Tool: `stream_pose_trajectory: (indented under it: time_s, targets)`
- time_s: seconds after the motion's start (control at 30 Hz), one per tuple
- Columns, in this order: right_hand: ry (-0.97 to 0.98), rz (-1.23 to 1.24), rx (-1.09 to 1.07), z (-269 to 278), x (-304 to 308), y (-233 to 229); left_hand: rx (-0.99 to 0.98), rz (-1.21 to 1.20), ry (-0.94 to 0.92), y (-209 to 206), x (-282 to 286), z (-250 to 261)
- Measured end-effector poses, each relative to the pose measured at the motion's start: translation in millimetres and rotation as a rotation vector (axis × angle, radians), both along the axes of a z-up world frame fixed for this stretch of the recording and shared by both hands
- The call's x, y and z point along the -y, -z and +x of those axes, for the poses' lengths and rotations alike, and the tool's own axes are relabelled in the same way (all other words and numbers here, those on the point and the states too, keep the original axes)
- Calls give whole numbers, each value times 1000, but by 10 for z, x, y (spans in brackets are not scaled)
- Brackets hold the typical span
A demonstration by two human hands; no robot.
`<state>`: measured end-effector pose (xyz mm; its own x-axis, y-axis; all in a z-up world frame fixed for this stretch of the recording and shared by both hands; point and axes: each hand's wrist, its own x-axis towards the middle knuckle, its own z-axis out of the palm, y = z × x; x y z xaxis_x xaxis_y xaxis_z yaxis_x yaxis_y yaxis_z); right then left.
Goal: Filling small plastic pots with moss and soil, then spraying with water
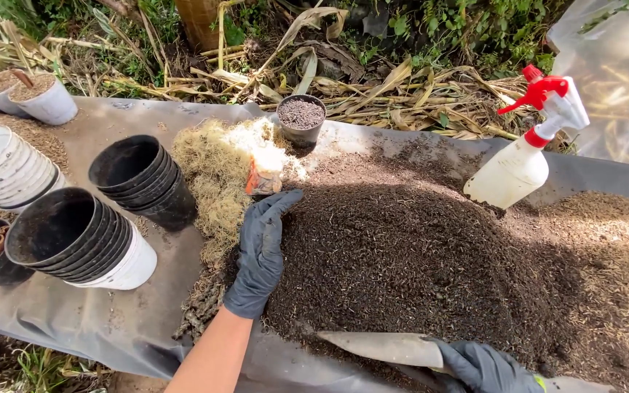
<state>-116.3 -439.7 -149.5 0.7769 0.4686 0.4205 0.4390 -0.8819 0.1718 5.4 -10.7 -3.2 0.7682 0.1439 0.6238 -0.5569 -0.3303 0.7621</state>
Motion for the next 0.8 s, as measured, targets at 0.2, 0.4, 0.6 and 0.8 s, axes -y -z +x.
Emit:
stream_pose_trajectory:
  time_s: [0.2,0.4,0.6,0.8]
  targets:
    - [52,90,239,330,-690,-1044,-16,44,-16,7,14,-25]
    - [-23,218,186,879,-789,-1575,10,146,-90,-19,73,-58]
    - [169,378,138,1176,-708,-2121,-105,433,-137,-447,434,111]
    - [218,101,146,1293,-834,-1884,-600,821,41,-218,697,695]
